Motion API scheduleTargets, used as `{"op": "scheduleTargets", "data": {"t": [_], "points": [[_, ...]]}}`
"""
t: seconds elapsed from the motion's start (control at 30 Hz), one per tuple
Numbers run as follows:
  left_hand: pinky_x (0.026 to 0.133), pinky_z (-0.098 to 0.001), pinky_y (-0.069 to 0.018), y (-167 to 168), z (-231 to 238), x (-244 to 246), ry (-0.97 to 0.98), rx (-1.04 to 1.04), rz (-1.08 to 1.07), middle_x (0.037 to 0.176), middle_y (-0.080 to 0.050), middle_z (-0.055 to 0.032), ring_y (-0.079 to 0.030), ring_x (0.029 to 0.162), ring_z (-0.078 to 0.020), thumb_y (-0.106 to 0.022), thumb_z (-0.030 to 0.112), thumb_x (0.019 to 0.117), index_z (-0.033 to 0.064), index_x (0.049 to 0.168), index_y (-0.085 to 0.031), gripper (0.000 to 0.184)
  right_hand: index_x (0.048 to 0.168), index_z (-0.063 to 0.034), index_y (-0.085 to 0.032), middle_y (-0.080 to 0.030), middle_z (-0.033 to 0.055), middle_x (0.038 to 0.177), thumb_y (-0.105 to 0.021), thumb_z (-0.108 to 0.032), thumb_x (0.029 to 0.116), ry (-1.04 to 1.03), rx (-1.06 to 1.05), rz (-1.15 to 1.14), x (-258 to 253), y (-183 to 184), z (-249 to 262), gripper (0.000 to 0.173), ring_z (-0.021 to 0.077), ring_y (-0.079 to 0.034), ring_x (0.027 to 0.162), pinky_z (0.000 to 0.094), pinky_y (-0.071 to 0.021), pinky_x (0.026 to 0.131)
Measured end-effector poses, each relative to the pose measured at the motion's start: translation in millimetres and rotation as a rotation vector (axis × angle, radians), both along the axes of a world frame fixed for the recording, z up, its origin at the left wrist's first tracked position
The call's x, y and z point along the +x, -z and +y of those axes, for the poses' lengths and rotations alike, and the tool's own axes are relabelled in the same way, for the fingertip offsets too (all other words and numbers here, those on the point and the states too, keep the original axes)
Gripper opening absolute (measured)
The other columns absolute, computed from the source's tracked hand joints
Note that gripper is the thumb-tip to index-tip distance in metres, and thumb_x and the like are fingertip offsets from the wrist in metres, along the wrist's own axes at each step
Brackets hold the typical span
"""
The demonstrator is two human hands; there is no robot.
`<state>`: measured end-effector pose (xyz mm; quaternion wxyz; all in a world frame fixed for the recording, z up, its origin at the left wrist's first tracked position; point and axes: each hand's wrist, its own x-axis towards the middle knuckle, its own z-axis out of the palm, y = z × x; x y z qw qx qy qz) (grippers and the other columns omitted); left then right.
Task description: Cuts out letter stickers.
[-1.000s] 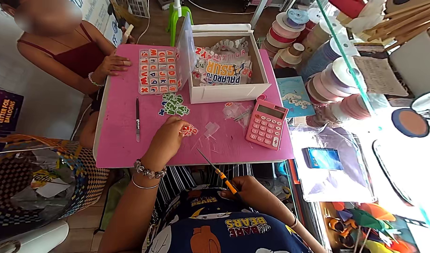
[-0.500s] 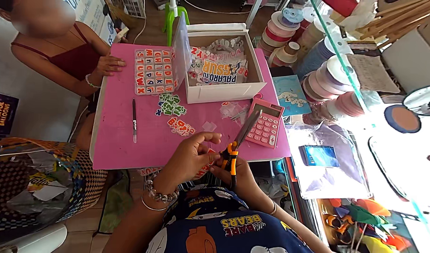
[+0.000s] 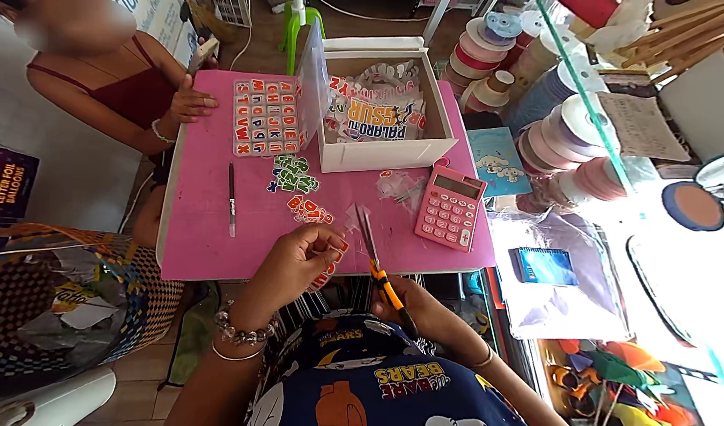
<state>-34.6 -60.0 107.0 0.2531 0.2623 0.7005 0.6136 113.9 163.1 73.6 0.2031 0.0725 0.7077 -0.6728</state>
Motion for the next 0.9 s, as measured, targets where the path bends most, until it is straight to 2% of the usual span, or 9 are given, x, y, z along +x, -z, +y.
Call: {"op": "scheduleTargets", "data": {"t": [0.07,0.2,0.3,0.43,0.5,0.9], "points": [[0.075,-0.0191,-0.0581,-6,-7,-7,0.016,-0.072,0.014,0.110,-0.069,-0.0008,-0.068,0.087,-0.0041,-0.067,0.007,0.0951,0.0080,0.111,-0.071,0.016,0.100,-0.0111,-0.060,-0.056,-0.0110,0.073,-0.075,-0.047,0.0884,-0.089,0.088,-0.106,8,0,10,0.041,-0.0032,-0.052,0.062,0.0155,-0.0439,0.057],[0.072,-0.0192,-0.0581,-14,-11,-15,0.031,-0.135,0.009,0.111,-0.069,-0.0010,-0.067,0.083,-0.0052,-0.069,0.007,0.0943,0.0108,0.115,-0.071,0.021,0.095,-0.0103,-0.062,-0.052,-0.0080,0.068,-0.077,-0.050,0.0868,-0.178,0.214,-0.217,15,1,18,0.043,0.0000,-0.049,0.059,0.0193,-0.0412,0.056],[0.071,-0.0195,-0.0588,-18,-9,-17,0.105,-0.185,0.005,0.116,-0.066,-0.0022,-0.067,0.084,-0.0049,-0.068,0.006,0.0935,0.0106,0.115,-0.071,0.022,0.087,-0.0119,-0.063,-0.051,-0.0096,0.064,-0.078,-0.046,0.0873,-0.190,0.188,-0.215,15,-3,14,0.037,-0.0018,-0.048,0.056,0.0172,-0.0389,0.053],[0.070,-0.0148,-0.0547,-23,0,-16,0.208,-0.234,-0.005,0.118,-0.065,0.0002,-0.064,0.084,-0.0002,-0.065,0.006,0.0951,0.0110,0.117,-0.071,0.023,0.082,-0.0118,-0.063,-0.051,-0.0101,0.062,-0.079,-0.043,0.0877,-0.176,0.173,-0.208,12,-5,10,0.036,-0.0023,-0.047,0.054,0.0167,-0.0377,0.052],[0.073,-0.0150,-0.0544,-21,1,-16,0.230,-0.238,-0.005,0.118,-0.066,0.0005,-0.064,0.087,0.0000,-0.065,0.006,0.0956,0.0109,0.117,-0.071,0.023,0.080,-0.0127,-0.062,-0.050,-0.0103,0.060,-0.079,-0.043,0.0878,-0.171,0.167,-0.207,12,-4,10,0.036,-0.0022,-0.046,0.053,0.0168,-0.0369,0.051],[0.076,-0.0147,-0.0545,-20,5,-15,0.249,-0.243,-0.016,0.119,-0.065,0.0005,-0.064,0.088,0.0009,-0.064,0.007,0.0962,0.0104,0.118,-0.071,0.023,0.076,-0.0137,-0.062,-0.050,-0.0113,0.058,-0.080,-0.041,0.0874,-0.135,0.129,-0.192,14,-1,10,0.034,-0.0032,-0.045,0.051,0.0159,-0.0359,0.049]]}}
